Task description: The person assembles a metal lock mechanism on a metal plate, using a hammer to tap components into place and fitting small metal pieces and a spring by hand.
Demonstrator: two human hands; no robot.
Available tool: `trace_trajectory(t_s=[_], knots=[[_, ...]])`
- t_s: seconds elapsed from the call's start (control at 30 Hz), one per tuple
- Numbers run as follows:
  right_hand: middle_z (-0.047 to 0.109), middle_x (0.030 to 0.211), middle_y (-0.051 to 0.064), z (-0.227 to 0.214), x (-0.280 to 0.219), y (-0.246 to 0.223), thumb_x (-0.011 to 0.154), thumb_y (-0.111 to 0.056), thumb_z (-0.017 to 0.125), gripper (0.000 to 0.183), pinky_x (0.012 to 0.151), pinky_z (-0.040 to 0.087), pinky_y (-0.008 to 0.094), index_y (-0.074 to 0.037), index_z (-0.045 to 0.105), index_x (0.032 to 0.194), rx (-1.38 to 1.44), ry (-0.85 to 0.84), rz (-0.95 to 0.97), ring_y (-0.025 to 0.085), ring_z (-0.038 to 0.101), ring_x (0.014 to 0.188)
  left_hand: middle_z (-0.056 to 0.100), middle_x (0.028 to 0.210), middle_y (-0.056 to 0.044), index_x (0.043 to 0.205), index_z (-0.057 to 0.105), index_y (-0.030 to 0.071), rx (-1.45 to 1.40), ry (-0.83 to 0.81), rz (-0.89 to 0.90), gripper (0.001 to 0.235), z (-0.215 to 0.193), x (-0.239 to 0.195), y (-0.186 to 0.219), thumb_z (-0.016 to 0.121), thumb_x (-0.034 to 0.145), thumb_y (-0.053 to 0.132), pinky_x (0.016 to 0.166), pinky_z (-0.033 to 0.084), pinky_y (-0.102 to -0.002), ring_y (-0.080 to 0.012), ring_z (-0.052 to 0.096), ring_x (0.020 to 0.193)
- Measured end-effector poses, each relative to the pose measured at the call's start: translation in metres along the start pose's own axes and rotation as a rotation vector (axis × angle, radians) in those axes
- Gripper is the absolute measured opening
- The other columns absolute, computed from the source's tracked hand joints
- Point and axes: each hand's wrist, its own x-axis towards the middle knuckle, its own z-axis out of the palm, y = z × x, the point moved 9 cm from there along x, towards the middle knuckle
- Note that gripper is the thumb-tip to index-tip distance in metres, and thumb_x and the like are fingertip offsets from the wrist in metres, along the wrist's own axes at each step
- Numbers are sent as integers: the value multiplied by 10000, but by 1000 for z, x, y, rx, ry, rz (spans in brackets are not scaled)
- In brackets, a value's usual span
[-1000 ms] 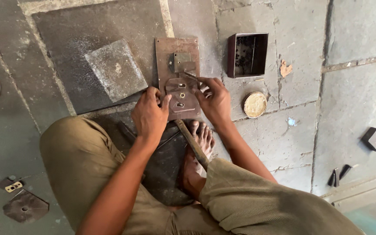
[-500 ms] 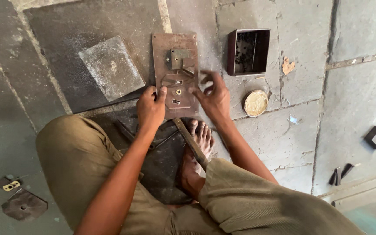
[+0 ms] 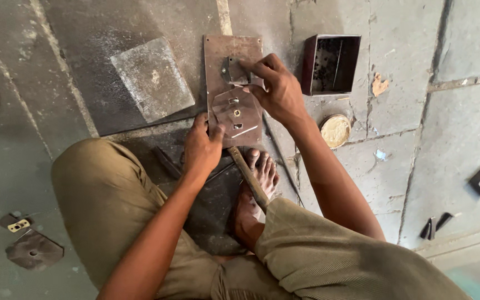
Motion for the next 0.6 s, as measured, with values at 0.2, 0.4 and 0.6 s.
trace_trajectory(t_s=[0.2,0.4,0.6], knots=[[604,955,39,-12,-21,12,794,-148,903,582,613,497,346,-192,686,1332,10,54,127,183,543,661,736,1028,-183,1155,689,21,-100,48,-166,252,3,5,-24,609,1008,209,798,529,-425,-335,704,899],[601,979,47,2,-7,-3,863,-54,865,572,650,508,332,-183,685,1391,19,32,-55,161,570,701,714,928,-183,1077,694,12,-174,59,-60,304,8,4,-24,546,1052,276,782,515,-419,-329,674,833],[604,965,50,-11,-15,3,813,-87,874,565,617,489,332,-186,685,1336,32,47,72,170,540,653,718,886,-169,1062,686,17,-267,43,-145,363,7,9,-35,540,1037,349,776,523,-398,-290,691,812]])
